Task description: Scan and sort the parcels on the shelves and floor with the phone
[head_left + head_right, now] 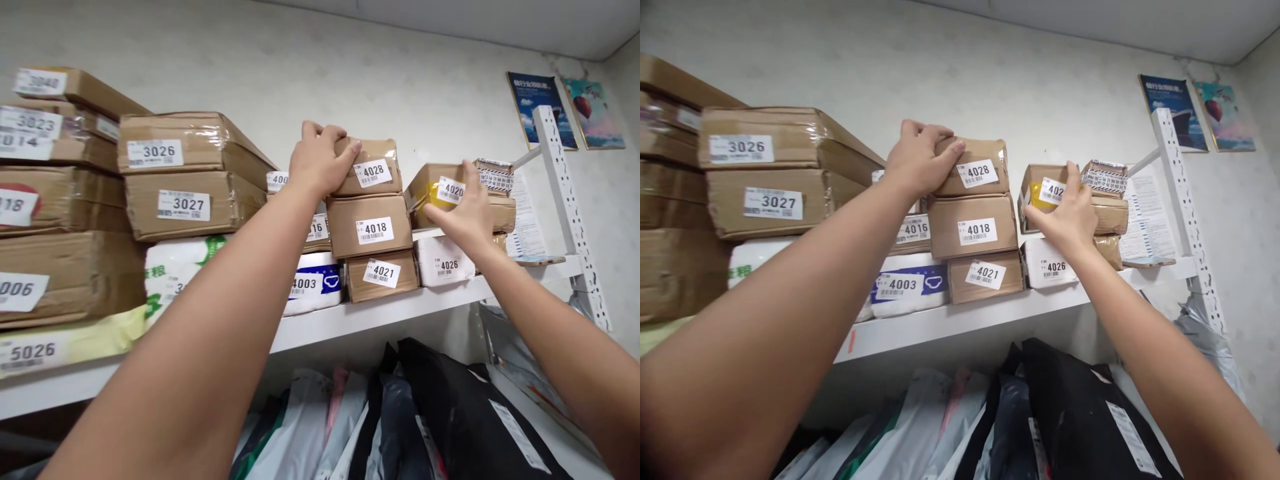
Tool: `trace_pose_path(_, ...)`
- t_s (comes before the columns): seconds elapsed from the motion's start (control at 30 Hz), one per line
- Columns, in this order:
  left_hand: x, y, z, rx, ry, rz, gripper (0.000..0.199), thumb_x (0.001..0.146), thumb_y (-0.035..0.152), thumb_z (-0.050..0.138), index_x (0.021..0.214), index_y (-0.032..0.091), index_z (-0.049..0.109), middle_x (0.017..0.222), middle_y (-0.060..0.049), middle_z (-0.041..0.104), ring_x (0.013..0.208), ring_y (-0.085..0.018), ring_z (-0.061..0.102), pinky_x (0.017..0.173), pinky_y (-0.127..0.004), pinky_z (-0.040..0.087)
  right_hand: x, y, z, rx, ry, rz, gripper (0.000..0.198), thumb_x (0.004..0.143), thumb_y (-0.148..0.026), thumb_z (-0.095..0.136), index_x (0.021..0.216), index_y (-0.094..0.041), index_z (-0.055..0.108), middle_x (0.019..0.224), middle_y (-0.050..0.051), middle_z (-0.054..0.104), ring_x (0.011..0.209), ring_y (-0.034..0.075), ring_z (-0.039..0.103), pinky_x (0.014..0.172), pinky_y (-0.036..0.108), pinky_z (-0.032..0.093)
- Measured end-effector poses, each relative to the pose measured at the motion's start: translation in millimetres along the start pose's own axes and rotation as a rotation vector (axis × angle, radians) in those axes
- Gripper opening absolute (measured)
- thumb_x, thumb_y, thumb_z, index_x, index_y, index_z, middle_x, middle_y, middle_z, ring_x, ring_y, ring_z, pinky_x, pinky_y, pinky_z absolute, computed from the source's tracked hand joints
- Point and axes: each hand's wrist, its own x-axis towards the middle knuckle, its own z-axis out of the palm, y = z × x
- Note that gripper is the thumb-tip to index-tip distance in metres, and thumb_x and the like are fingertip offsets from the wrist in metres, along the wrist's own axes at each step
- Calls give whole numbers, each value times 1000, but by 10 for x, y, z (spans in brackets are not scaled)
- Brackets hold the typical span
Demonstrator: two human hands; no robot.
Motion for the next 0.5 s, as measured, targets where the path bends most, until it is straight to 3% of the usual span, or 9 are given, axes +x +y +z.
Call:
trace_pose_path(0.13, 30, -154, 43, -41, 28, 46, 79, 75, 82, 39, 135, 32, 51, 147, -1, 47, 141, -32, 37, 118, -49, 30, 292, -64, -188, 76, 120, -171, 94, 82, -53, 59, 154, -34, 1, 150, 18, 34, 137, 48, 37, 95, 70, 43)
trace_pose_path(0.27, 14, -202, 51, -47, 57, 73, 62, 82, 70, 45, 130, 31, 55, 146, -5, 46, 139, -30, 42, 117, -44, 35, 631, -516, -278, 208, 243, -104, 94, 77, -47, 68, 150, -26, 13, 149, 18, 38, 139, 43, 38, 102, 60, 44)
trace_pose_path(0.4, 39, -201, 9, -21, 52, 51, 50, 83, 58, 57, 126, 31, 57, 142, -10, 47, 133, -30, 51, 115, -42, 40, 970, -1068, -45, 239, 260, -45, 99, 79, -34, 76, 153, -20, 12, 140, 16, 45, 124, 31, 52, 104, 47, 47)
trace_pose_path(0.5, 68, -215, -8, -29, 43, 57, 49, 81, 55, 64, 124, 32, 57, 141, -10, 49, 133, -31, 52, 115, -41, 41, 1187, -1355, 249, 207, 169, -89, 99, 82, -38, 74, 153, -15, 9, 136, 13, 47, 119, 27, 53, 104, 47, 47)
